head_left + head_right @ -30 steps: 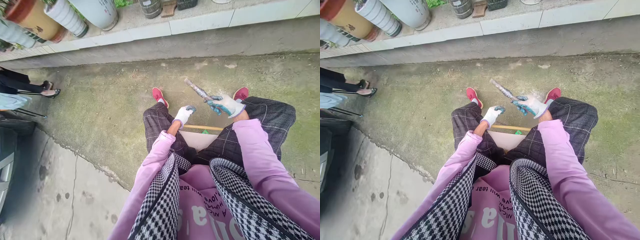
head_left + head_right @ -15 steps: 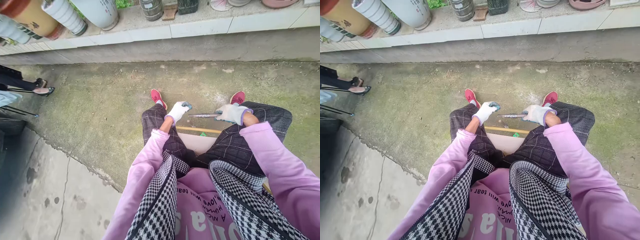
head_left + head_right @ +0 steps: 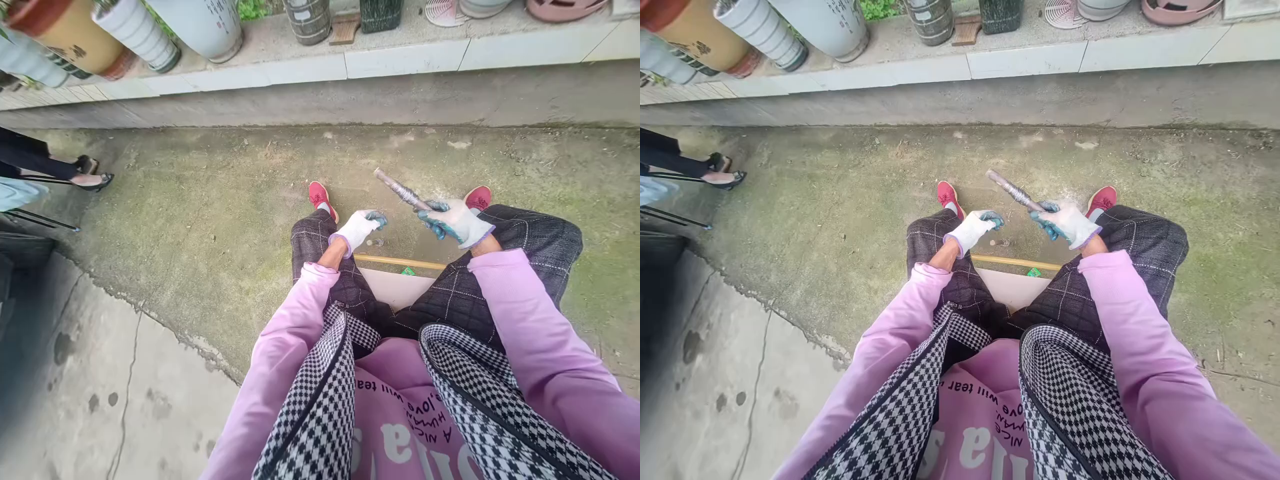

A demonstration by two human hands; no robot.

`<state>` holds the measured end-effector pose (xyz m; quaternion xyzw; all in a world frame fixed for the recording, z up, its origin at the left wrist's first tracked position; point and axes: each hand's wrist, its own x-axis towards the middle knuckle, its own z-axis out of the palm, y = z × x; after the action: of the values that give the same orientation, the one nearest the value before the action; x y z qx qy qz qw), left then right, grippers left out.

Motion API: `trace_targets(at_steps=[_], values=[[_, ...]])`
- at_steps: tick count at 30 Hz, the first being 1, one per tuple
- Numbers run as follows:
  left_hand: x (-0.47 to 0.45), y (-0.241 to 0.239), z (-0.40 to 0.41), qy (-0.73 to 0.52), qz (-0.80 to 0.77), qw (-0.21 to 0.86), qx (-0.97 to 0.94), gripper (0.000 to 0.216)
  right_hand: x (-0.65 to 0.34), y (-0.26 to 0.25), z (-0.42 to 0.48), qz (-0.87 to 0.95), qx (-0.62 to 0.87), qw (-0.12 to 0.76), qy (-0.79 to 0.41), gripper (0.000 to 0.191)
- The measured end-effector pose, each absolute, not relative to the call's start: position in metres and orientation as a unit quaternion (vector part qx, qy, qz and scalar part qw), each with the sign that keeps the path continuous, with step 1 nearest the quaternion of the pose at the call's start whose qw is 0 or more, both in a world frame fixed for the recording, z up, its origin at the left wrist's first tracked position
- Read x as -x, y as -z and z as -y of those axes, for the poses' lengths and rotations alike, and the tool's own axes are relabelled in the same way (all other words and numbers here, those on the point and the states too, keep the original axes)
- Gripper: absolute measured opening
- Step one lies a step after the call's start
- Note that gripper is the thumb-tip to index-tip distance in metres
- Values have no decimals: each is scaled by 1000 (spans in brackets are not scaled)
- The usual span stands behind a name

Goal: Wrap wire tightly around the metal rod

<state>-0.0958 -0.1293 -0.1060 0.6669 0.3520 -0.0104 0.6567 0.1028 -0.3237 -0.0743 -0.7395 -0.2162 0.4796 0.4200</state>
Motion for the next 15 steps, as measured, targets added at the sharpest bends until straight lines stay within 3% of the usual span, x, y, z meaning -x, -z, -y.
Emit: trace_targets(at_steps=[2, 5, 9, 15], values=[[93, 108, 126, -19, -354, 662, -660, 10, -103, 74, 326, 221, 690, 456, -516, 47], [92, 111, 121, -60, -356, 673, -646, 10, -103, 75, 330, 262, 658, 410, -575, 58], [94, 116, 117, -61, -367, 685, -627, 12, -100, 75, 335, 320, 651, 298, -620, 53], [96, 114, 112, -14, -376, 645, -665, 6, -100, 74, 336, 349, 658, 259, -616, 54]])
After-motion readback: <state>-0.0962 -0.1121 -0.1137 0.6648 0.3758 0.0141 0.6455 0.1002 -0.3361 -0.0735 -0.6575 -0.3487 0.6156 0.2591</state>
